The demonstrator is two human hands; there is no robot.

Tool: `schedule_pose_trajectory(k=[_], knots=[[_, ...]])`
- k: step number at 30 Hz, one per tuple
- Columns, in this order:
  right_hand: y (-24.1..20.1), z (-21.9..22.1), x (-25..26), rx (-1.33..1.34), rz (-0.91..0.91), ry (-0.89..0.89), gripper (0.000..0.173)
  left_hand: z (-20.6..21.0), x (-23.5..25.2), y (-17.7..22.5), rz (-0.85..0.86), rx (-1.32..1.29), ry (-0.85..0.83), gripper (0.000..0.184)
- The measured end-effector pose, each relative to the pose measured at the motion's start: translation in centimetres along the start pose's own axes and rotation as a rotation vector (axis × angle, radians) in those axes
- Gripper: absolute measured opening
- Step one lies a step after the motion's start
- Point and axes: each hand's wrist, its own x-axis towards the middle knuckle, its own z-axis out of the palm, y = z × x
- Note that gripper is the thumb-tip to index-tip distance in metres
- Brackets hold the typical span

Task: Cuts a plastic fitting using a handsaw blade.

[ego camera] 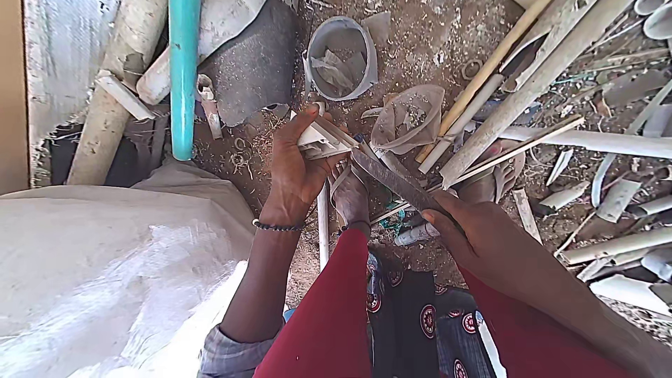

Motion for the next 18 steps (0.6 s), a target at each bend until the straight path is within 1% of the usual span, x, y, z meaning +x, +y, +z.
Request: schedule_pose_trajectory(k=[4,5,10,13,15,17,18], knots=[[-0.4,0.3,-0.8,-0.240,-0.014,0.125,0.045,0.4,0.0,-0.3,0.027,0.034,-0.015,0.030],[-0.5,0.3,-0.9,-0.294,-0.021,0.154,0.044,0.6,0.1,-0.3,0.029,0.026,-0.003,0.027],[-0.2,0.1,-1.0,-0.483,-0.051,0.275,0.029,1.3,0.2,-0.3,0.047,0.020,0.012,0.024],[-0.1,0.0,-0.7,-0.508,-0.045,0.325,0.024,1.8,0.1,-0.3,0.070,-0.020,0.020,0.022],[0.1,0.1,-0.6,-0.455,-0.027,0.319,0.030,2.0,0.0,-0.4,0.083,-0.044,0.007,0.025],[0.5,0.4,-0.7,-0.366,-0.015,0.307,0.037,1.7,-0.3,-0.6,0.103,-0.031,-0.041,0.028],[0.7,0.5,-0.8,-0.362,-0.019,0.317,0.038,1.6,-0.3,-0.8,0.114,-0.013,-0.054,0.030]])
